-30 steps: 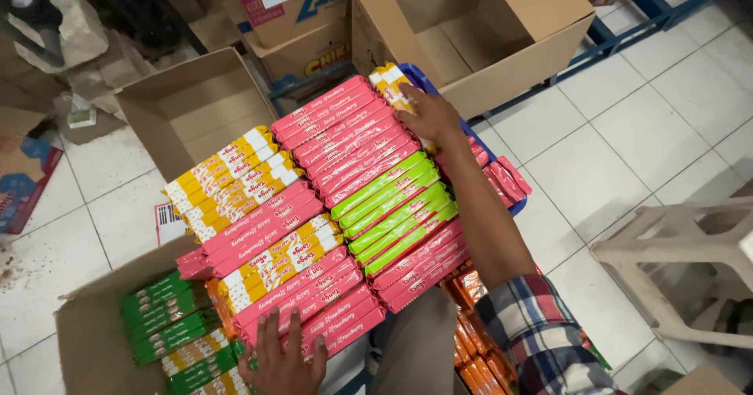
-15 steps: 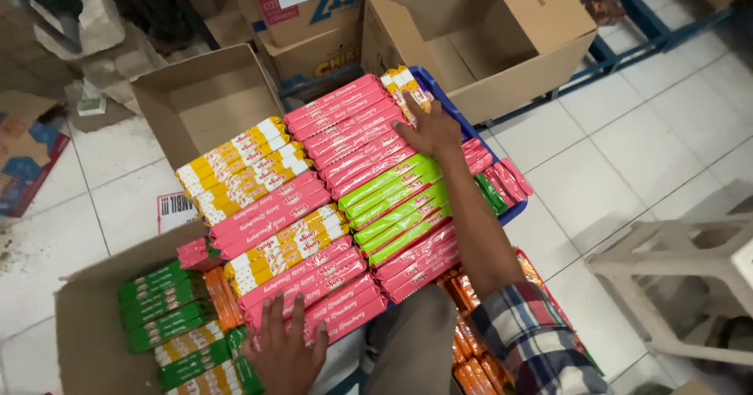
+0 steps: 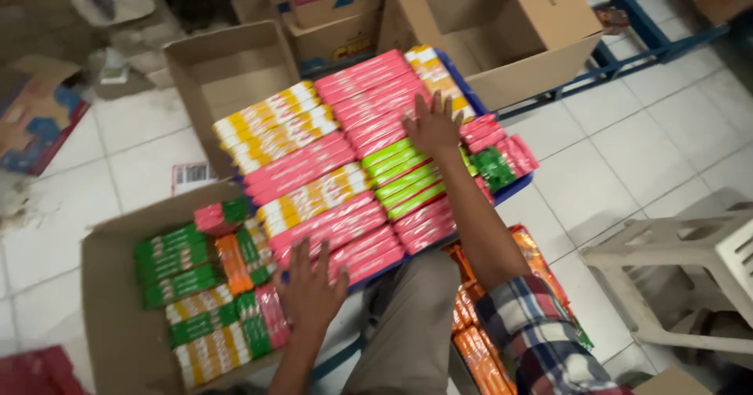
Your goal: The person sits on a small stool and packs colorful rectangular packages into a large cardboard box. They pick up stacks of packages from a blue tray and arrange them neatly inside the box, repeating the process until the box is filled.
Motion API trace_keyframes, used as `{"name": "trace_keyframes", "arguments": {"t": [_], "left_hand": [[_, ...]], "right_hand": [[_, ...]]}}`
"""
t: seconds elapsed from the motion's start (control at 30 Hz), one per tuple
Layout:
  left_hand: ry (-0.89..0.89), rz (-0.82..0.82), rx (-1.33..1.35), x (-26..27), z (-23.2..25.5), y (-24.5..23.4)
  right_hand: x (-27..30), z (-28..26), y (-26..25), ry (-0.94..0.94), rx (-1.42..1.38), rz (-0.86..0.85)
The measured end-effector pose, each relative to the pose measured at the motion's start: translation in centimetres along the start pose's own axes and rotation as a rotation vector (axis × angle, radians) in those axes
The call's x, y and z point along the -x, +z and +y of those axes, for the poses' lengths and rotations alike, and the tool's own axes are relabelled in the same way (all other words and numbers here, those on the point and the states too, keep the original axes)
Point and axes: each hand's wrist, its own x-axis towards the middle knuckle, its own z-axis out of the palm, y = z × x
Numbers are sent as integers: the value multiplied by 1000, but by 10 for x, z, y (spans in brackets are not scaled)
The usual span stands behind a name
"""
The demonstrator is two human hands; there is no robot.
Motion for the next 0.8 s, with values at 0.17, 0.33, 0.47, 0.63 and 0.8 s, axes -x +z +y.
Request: {"name": "trace_keyframes", "arguments": {"t": [0.17,0.33,0.47,0.63,0.8], "left_hand": [[25,108,126,-4,-2,-10],[8,96,376,5,-26,-1],[-13,132,721,46,-90,14],[-200,-31,561,136,-229,89],[-654,-816,265,212,-351,218]], "right_hand": [[97,-69,43,-364,-244,373],[208,-159,87,-606,-545,447],[293,-212,123,-752,-605,461],[328,-227,187,-876,-589,342],[313,-234,205,-924,-451,448]]}}
